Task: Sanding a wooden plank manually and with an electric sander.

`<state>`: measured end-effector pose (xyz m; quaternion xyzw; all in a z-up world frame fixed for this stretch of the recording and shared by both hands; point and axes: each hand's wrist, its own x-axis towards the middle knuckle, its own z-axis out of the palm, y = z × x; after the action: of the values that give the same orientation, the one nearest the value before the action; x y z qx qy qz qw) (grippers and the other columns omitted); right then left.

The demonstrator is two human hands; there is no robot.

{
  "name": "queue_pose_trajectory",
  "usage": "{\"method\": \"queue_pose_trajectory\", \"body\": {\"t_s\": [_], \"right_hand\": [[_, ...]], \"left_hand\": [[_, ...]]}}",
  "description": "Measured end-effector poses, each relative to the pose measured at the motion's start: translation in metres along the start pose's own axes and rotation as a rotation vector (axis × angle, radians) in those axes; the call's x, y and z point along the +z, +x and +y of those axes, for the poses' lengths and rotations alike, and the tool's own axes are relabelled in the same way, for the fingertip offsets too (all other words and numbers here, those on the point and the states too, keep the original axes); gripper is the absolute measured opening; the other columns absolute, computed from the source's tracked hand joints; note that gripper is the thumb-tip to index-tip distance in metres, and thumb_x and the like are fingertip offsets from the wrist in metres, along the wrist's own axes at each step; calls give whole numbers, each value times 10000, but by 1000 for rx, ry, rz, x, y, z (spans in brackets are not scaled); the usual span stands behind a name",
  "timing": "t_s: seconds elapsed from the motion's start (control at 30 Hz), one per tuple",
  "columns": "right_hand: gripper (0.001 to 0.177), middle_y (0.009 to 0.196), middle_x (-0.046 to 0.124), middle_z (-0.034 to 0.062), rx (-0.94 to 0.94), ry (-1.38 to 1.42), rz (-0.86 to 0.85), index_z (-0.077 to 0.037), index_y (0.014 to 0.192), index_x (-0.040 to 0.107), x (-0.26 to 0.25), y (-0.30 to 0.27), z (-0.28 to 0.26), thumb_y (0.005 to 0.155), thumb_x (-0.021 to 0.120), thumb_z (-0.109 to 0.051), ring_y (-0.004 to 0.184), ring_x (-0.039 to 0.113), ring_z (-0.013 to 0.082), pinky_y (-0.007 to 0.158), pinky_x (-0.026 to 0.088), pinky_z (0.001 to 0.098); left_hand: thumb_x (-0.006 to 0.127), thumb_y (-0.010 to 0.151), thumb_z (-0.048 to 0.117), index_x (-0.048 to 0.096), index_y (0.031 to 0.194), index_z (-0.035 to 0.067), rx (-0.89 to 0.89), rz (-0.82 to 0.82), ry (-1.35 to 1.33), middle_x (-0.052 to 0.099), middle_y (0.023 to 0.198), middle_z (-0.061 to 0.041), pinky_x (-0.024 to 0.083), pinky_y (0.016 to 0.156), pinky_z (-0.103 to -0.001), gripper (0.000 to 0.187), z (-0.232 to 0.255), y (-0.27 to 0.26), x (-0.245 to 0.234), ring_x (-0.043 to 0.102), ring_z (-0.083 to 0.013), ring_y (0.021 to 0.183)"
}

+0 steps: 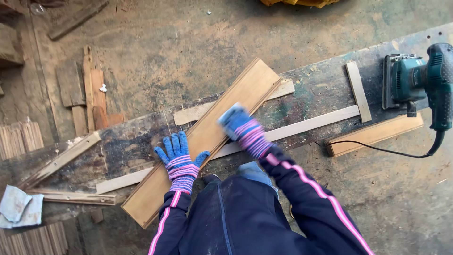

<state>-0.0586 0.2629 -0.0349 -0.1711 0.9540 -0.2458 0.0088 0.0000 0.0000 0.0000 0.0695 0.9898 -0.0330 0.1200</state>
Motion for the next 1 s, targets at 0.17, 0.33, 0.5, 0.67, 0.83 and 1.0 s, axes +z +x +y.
{"method": "queue_pose_trajectory", "body": {"t_s": [0.17, 0.33, 0.5, 0.67, 0.83, 1.0], "right_hand": [[145, 924, 720, 138, 278, -126, 213, -128, 895, 684, -15, 10, 115, 922, 550, -177, 865, 689, 328, 801, 534, 456], [145, 851, 674, 152, 388, -339, 3, -61, 978, 671, 1, 32, 30, 922, 540, -84, 834, 670, 333, 797, 524, 467], [229, 903, 705, 159, -262, -1, 242, -73, 948, 695, 23, 24, -26, 835, 541, -200, 921, 681, 349, 895, 532, 487], [101, 830, 706, 145, 196, -192, 57, -102, 844, 707, -21, 29, 129, 824, 619, -147, 827, 692, 338, 744, 555, 461], [276, 955, 720, 156, 487, -237, 120, -102, 933, 734, -79, -59, 196, 662, 708, -56, 959, 673, 368, 850, 525, 439], [256, 1277, 718, 115, 588, 552, 774, -41, 1215, 735, -55, -180, 196, 993, 676, 70, 1193, 665, 216, 1107, 500, 334]], "left_hand": [[601, 716, 846, 238, 1615, 118, -48, -128, 7, 239, 1674, -126, -37, 1229, -663, 1212, 7, 8, -17, 115, -372, 1564], [661, 716, 852, 182, 1602, 99, -174, -382, 93, 156, 1680, -154, -53, 1215, -643, 1258, 29, 39, -30, 83, -317, 1570], [745, 706, 762, 184, 1620, 140, -312, -422, -40, 148, 1700, -124, -12, 1249, -577, 1240, 28, 48, -14, 114, -285, 1568], [810, 624, 789, 223, 1603, 155, -445, -552, -12, 290, 1650, -125, 31, 1257, -599, 1306, 61, 61, -84, 259, -272, 1534], [907, 540, 738, 373, 1569, 149, -493, -673, 34, 585, 1469, -180, 238, 1268, -538, 1300, 48, 82, -100, 538, -341, 1387], [916, 503, 657, 679, 1288, 107, -219, -751, -179, 718, 1268, -166, 538, 1023, -436, 988, 0, 88, -64, 692, -323, 1179]]}}
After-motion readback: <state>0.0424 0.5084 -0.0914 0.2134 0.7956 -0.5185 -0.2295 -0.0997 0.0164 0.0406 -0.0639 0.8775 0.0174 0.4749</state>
